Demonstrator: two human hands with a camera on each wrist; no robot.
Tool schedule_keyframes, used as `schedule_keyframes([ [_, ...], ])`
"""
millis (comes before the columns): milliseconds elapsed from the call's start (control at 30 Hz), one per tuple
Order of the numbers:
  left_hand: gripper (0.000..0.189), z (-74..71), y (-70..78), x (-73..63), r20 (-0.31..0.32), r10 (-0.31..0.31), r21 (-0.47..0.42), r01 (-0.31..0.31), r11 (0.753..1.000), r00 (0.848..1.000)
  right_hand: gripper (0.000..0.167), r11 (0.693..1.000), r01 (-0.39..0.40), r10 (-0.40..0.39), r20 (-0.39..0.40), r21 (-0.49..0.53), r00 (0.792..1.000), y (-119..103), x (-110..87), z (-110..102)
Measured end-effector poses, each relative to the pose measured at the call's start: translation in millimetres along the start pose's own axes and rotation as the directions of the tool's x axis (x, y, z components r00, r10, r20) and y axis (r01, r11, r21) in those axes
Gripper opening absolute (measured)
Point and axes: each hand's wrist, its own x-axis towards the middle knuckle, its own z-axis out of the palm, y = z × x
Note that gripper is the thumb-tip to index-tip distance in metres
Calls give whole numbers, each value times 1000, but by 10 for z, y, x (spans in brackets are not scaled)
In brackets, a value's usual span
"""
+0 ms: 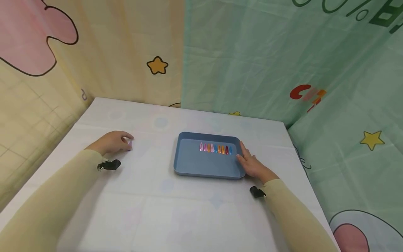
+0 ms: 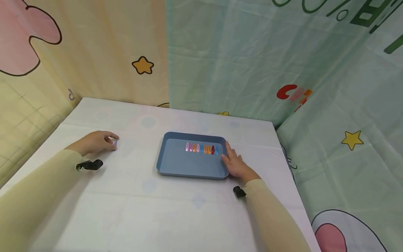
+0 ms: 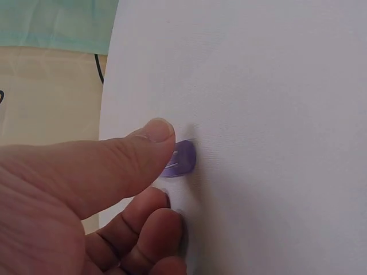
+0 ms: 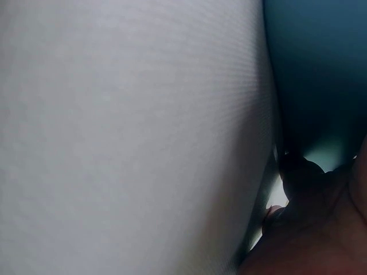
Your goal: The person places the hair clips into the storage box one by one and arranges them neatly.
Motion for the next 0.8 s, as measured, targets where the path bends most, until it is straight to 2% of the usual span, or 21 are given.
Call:
schedule_keyframes([
  [133, 51, 77, -38, 6, -31, 0, -22, -1, 1000, 1000, 72, 1000, 0, 0, -3, 2, 1000, 3, 6, 3],
  [400, 41, 203, -75, -36, -119, 48, 10, -47, 999, 992, 72, 1000, 8, -8, -2, 4, 1000, -9, -3, 14],
  [800, 40, 274, -50, -104, -141, 40, -6, -42, 999, 989, 73, 1000, 8, -8, -2, 20, 1000, 22, 11, 23],
])
